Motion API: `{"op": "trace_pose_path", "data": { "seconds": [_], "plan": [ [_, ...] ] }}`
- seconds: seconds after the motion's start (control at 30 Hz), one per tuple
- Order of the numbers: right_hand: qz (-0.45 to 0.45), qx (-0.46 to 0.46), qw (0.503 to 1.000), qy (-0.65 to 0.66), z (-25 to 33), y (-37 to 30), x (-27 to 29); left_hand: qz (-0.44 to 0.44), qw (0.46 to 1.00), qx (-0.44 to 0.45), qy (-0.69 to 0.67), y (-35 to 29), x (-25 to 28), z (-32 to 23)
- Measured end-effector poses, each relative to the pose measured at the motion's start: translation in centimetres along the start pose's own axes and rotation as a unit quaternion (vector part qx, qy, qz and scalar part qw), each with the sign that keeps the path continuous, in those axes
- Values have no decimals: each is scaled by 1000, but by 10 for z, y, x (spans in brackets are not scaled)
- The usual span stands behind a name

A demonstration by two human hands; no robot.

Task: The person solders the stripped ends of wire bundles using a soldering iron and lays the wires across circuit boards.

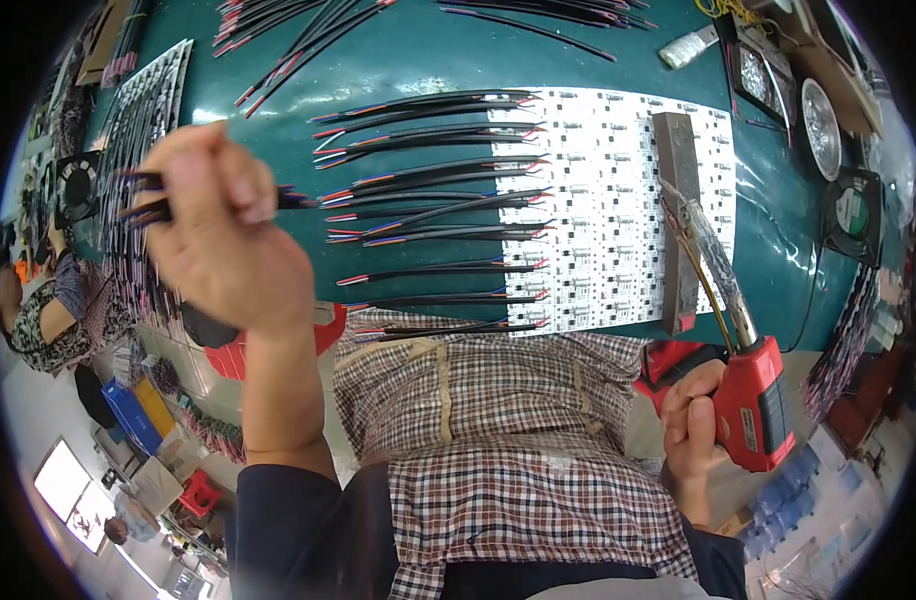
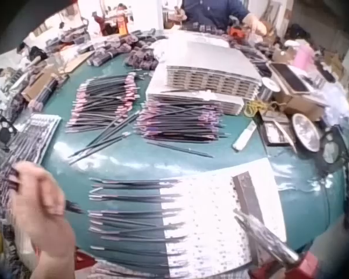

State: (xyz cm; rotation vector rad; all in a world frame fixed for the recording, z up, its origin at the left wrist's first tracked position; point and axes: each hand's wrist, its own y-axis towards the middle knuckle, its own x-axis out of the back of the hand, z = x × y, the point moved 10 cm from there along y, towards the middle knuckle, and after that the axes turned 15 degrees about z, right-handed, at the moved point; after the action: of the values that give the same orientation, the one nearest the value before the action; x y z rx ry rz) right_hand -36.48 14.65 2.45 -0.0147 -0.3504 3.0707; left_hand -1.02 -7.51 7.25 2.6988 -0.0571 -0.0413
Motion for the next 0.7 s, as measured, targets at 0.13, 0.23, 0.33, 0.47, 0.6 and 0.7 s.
{"op": "trace_pose_path", "data": {
  "seconds": [0.13,0.23,0.33,0.47,0.6,0.7],
  "plan": [
    [-6,14,1000,7,6,2,-4,-18,995,98,3,-25,-4,48],
    [-15,18,1000,-2,5,-3,0,11,995,92,24,-19,-14,46],
    [-10,29,999,-19,3,-6,-1,-16,994,107,-23,-9,-19,41],
    [-2,29,999,-24,-6,-14,0,133,965,193,115,-8,-41,32],
    [-8,2,999,-52,-10,-19,0,206,934,277,89,-19,-72,38],
    [17,-70,993,-92,-14,-21,-3,244,921,275,126,-31,-90,34]
  ]
}}
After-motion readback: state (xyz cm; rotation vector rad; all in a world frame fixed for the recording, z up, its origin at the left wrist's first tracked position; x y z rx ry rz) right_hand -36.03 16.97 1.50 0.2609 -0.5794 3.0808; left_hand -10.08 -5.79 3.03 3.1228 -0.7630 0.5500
